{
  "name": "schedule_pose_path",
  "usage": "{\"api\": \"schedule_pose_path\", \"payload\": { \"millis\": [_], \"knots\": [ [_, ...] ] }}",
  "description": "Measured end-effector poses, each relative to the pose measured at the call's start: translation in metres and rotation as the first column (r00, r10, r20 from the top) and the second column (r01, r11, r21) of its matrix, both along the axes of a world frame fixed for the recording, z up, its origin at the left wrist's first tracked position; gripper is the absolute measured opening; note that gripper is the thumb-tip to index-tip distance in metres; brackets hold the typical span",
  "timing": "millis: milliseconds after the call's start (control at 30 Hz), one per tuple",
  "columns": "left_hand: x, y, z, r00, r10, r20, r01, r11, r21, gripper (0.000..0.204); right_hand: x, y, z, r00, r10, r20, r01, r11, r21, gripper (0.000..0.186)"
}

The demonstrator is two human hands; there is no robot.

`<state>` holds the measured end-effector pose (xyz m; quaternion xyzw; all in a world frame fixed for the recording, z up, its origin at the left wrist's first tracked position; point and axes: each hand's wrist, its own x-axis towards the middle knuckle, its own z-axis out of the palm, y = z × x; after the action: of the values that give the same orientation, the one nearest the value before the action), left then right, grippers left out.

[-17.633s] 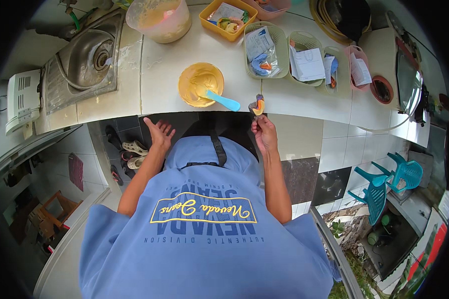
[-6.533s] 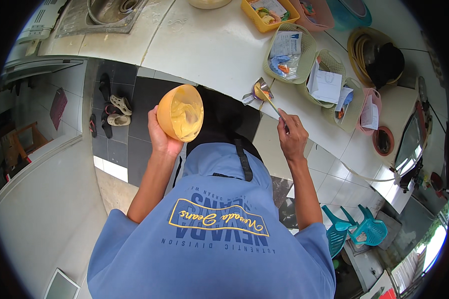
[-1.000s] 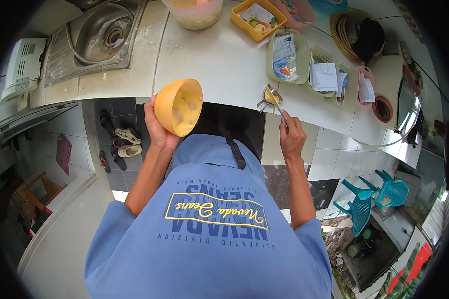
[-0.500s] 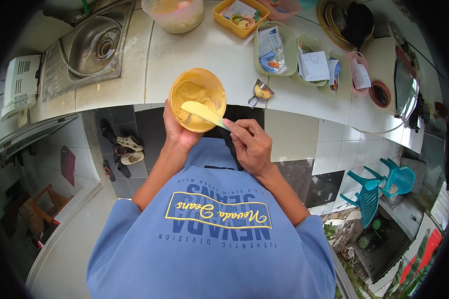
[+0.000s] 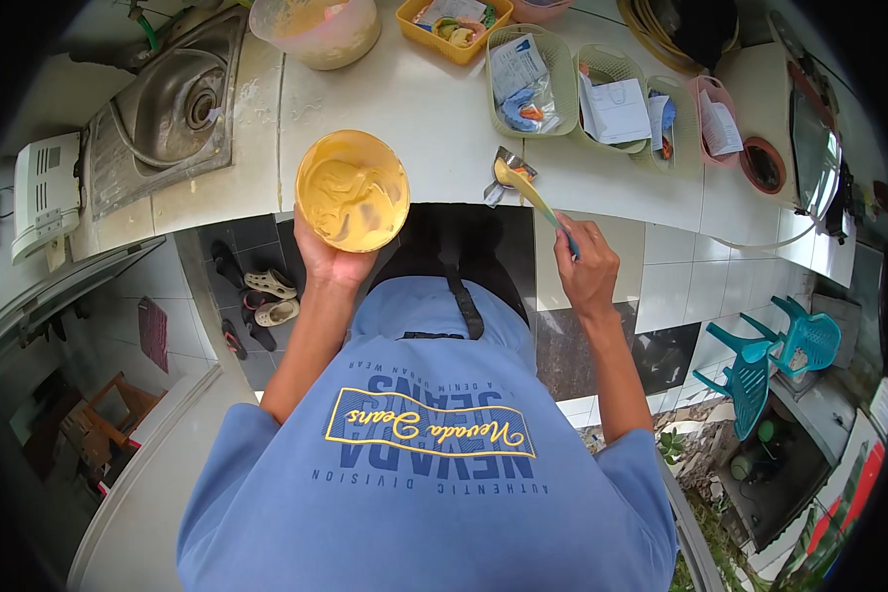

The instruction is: The person mixes dental impression material in a bowl with a spatula and then applies the mixture onto two dental impression trays.

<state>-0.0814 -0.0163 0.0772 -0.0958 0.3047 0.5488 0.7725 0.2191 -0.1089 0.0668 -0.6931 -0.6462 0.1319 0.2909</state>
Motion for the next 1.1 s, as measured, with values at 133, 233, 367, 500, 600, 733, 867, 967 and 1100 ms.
{"api": "schedule_pose_path", "payload": {
  "millis": [133, 233, 367, 500, 600, 733, 867, 967, 1100],
  "knots": [
    [0.002, -0.006, 0.001, 0.999, 0.024, -0.031, -0.025, 0.999, -0.03, 0.045, -0.001, 0.008, -0.01, 0.997, 0.072, 0.009, -0.071, 0.997, -0.01, 0.024],
    [-0.001, -0.013, 0.002, 0.999, 0.004, 0.048, -0.005, 1.0, 0.005, 0.045, 0.004, 0.007, -0.016, 0.996, 0.086, 0.03, -0.086, 0.996, -0.006, 0.024],
    [-0.007, -0.019, -0.006, 1.0, 0.026, 0.015, -0.026, 1.0, -0.011, 0.046, 0.006, 0.004, -0.004, 1.0, -0.003, -0.011, 0.003, 0.999, -0.042, 0.025],
    [-0.012, -0.021, -0.009, 0.999, 0.03, 0.036, -0.029, 1.0, -0.012, 0.047, 0.01, 0.009, -0.005, 1.0, 0.018, 0.016, -0.018, 1.0, -0.009, 0.026],
    [-0.01, -0.021, -0.008, 0.999, 0.04, 0.02, -0.039, 0.999, -0.023, 0.047, 0.019, 0.007, -0.012, 0.994, 0.084, 0.065, -0.083, 0.996, -0.02, 0.026],
    [-0.012, -0.025, -0.01, 0.999, 0.049, 0.003, -0.049, 0.998, -0.029, 0.047, 0.016, 0.007, -0.005, 0.998, 0.05, 0.035, -0.049, 0.998, -0.03, 0.027],
    [-0.012, -0.026, -0.01, 0.998, 0.055, -0.019, -0.056, 0.997, -0.052, 0.047, 0.016, 0.012, -0.008, 0.994, 0.098, 0.056, -0.095, 0.995, -0.038, 0.026],
    [-0.012, -0.027, -0.009, 0.998, 0.062, 0.018, -0.062, 0.998, -0.032, 0.048, 0.017, 0.006, -0.004, 0.997, 0.065, 0.039, -0.063, 0.997, -0.05, 0.025],
    [-0.014, -0.028, -0.01, 0.998, 0.06, 0.03, -0.059, 0.998, -0.034, 0.049, 0.012, 0.021, 0.004, 0.999, 0.053, -0.006, -0.054, 0.996, -0.078, 0.025]
  ]
}}
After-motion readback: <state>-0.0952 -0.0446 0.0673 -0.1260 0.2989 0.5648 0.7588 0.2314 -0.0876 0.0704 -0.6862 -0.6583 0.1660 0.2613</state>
